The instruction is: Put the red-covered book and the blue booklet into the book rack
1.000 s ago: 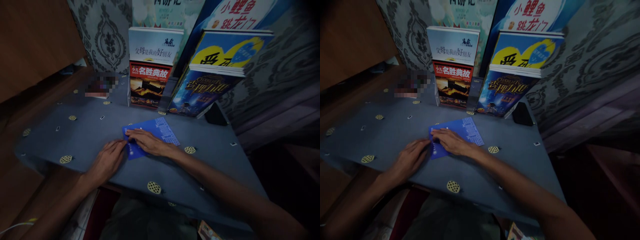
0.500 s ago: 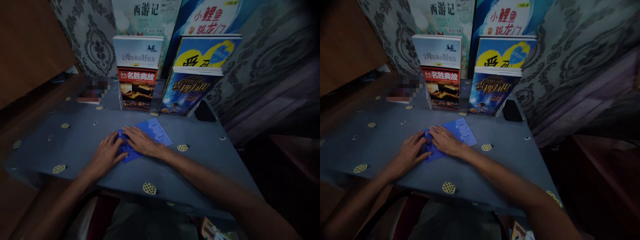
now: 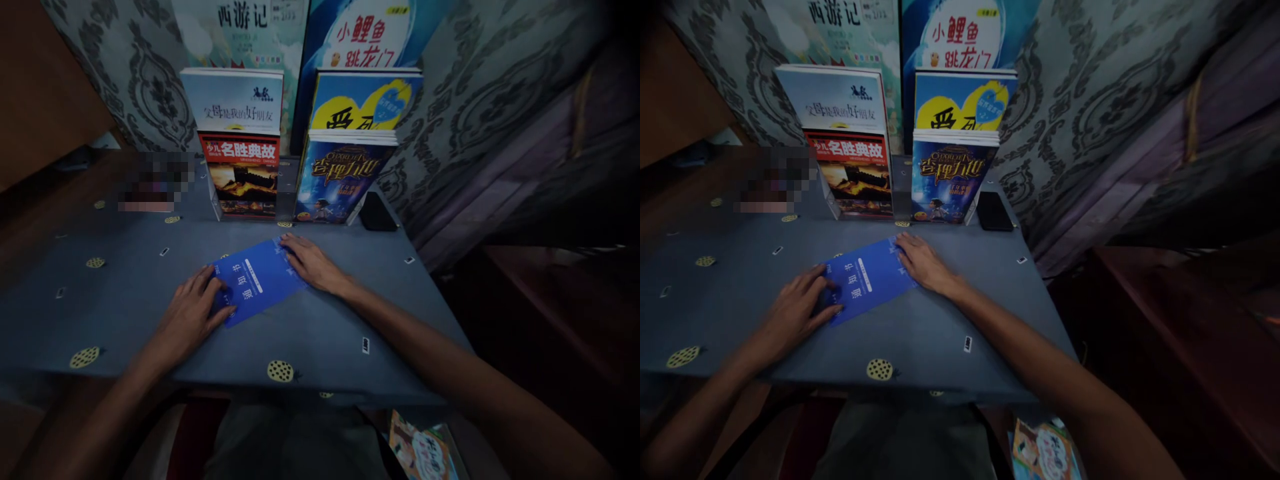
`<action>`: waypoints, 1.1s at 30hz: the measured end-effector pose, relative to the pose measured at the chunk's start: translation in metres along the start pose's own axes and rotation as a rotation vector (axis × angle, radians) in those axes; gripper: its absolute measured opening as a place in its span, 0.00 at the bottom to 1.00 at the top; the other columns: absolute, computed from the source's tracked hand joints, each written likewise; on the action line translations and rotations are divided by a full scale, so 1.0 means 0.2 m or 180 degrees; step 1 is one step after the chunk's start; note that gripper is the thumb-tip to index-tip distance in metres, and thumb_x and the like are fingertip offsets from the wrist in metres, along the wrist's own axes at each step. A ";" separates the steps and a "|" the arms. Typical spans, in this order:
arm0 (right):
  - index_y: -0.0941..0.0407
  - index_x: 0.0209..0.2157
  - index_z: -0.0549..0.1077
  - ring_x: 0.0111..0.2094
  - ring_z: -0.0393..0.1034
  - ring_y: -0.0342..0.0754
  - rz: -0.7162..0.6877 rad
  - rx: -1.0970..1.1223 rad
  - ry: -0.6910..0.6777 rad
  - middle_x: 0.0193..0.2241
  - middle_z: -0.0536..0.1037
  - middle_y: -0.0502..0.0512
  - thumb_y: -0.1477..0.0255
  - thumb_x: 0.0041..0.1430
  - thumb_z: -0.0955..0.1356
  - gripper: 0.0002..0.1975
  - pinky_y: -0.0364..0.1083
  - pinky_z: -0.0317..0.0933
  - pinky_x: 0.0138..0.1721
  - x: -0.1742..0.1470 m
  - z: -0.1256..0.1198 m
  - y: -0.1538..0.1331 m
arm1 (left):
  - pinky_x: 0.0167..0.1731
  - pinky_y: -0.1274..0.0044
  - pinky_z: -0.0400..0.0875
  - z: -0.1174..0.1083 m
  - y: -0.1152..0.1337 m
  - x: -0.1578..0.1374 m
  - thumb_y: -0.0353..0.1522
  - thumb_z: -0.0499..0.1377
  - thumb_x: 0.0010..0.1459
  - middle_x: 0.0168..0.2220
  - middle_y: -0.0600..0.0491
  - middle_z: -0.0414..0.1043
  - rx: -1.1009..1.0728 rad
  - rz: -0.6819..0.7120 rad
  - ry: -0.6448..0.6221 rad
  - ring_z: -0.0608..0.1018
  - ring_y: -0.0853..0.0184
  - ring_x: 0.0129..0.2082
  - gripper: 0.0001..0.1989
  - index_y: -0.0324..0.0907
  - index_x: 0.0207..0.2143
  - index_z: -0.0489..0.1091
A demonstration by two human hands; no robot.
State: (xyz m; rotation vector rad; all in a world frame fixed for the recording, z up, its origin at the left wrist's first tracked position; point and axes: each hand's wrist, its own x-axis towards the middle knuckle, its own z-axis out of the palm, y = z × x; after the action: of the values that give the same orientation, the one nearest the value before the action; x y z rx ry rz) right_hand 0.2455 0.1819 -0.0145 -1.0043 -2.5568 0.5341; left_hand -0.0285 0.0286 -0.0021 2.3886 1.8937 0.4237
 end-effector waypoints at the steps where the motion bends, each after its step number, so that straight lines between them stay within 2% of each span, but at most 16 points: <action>1: 0.62 0.61 0.68 0.70 0.57 0.57 -0.0004 -0.0032 0.0006 0.66 0.67 0.69 0.72 0.71 0.59 0.21 0.62 0.50 0.71 -0.01 0.00 0.01 | 0.56 0.53 0.69 0.00 0.00 0.00 0.47 0.54 0.67 0.63 0.40 0.65 -0.0008 0.0002 0.0006 0.68 0.47 0.63 0.17 0.45 0.46 0.68; 7: 0.58 0.64 0.67 0.69 0.58 0.57 0.0031 -0.0372 0.0146 0.67 0.66 0.66 0.72 0.72 0.57 0.23 0.65 0.53 0.69 -0.12 0.01 -0.02 | 0.55 0.54 0.69 0.01 0.00 0.00 0.48 0.53 0.68 0.64 0.40 0.65 -0.0044 -0.0010 0.0071 0.67 0.47 0.65 0.18 0.44 0.46 0.69; 13: 0.58 0.62 0.70 0.66 0.63 0.57 0.0148 -0.0679 0.0240 0.63 0.71 0.65 0.75 0.70 0.59 0.22 0.61 0.62 0.65 -0.33 0.00 -0.14 | 0.58 0.54 0.67 0.01 0.00 -0.01 0.48 0.54 0.67 0.64 0.40 0.65 -0.0102 -0.0019 0.0085 0.67 0.48 0.66 0.18 0.45 0.48 0.69; 17: 0.59 0.60 0.71 0.64 0.67 0.58 -0.0030 -0.0838 0.0356 0.61 0.74 0.66 0.76 0.69 0.60 0.22 0.61 0.66 0.62 -0.48 0.00 -0.21 | 0.58 0.55 0.67 0.02 0.00 -0.02 0.46 0.54 0.68 0.64 0.41 0.66 -0.0127 0.0052 0.0206 0.67 0.50 0.66 0.17 0.44 0.48 0.70; 20: 0.58 0.56 0.75 0.59 0.72 0.58 -0.0149 -0.0936 0.0404 0.55 0.79 0.65 0.75 0.69 0.61 0.19 0.60 0.69 0.58 -0.52 -0.03 -0.23 | 0.59 0.54 0.66 0.03 0.02 -0.04 0.46 0.55 0.67 0.63 0.43 0.68 -0.0119 0.0303 0.0235 0.65 0.49 0.67 0.17 0.45 0.51 0.71; 22: 0.57 0.49 0.78 0.50 0.75 0.58 -0.0132 -0.0953 0.0321 0.47 0.82 0.64 0.73 0.70 0.60 0.16 0.58 0.71 0.51 -0.48 -0.06 -0.24 | 0.61 0.52 0.64 0.04 0.05 -0.05 0.47 0.57 0.66 0.64 0.43 0.68 -0.0104 0.0521 0.0194 0.64 0.49 0.67 0.20 0.46 0.54 0.71; 24: 0.57 0.44 0.78 0.43 0.75 0.56 -0.0094 -0.0906 0.0152 0.40 0.82 0.63 0.71 0.72 0.60 0.16 0.56 0.70 0.47 -0.38 -0.10 -0.24 | 0.63 0.50 0.61 0.05 0.07 -0.05 0.46 0.58 0.66 0.64 0.44 0.68 -0.0080 0.0664 0.0157 0.65 0.49 0.67 0.22 0.47 0.57 0.70; 26: 0.59 0.44 0.77 0.44 0.73 0.56 -0.0177 -0.0804 -0.0034 0.41 0.80 0.63 0.70 0.72 0.60 0.15 0.56 0.69 0.49 -0.23 -0.13 -0.25 | 0.63 0.50 0.61 0.06 0.08 -0.05 0.45 0.57 0.67 0.63 0.45 0.69 -0.0036 0.0715 0.0142 0.66 0.50 0.66 0.21 0.48 0.58 0.70; 28: 0.59 0.45 0.76 0.48 0.70 0.57 -0.0340 -0.0846 -0.0171 0.46 0.78 0.65 0.70 0.72 0.62 0.13 0.57 0.66 0.54 -0.06 -0.12 -0.25 | 0.62 0.51 0.63 0.06 0.08 -0.04 0.43 0.56 0.68 0.62 0.45 0.71 0.0025 0.0746 0.0143 0.67 0.51 0.65 0.20 0.48 0.58 0.71; 31: 0.60 0.46 0.75 0.52 0.68 0.58 -0.0204 -0.0988 -0.0272 0.49 0.75 0.68 0.68 0.70 0.65 0.12 0.57 0.65 0.56 0.15 -0.09 -0.27 | 0.61 0.52 0.65 0.07 0.06 -0.04 0.41 0.55 0.69 0.60 0.46 0.72 0.0173 0.0853 0.0171 0.68 0.51 0.64 0.18 0.49 0.57 0.72; 33: 0.62 0.46 0.74 0.53 0.68 0.59 -0.0097 -0.1022 -0.0372 0.49 0.74 0.69 0.66 0.69 0.67 0.13 0.57 0.65 0.57 0.23 -0.08 -0.29 | 0.60 0.52 0.66 0.06 0.04 -0.05 0.40 0.53 0.70 0.60 0.46 0.73 0.0281 0.0891 0.0211 0.69 0.51 0.64 0.18 0.49 0.57 0.72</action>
State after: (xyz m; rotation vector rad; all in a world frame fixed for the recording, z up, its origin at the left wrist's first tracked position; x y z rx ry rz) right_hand 0.1872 0.1784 0.0337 -1.0616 -2.8186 0.1797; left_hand -0.0192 0.0192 -0.0137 2.7426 1.6370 0.4491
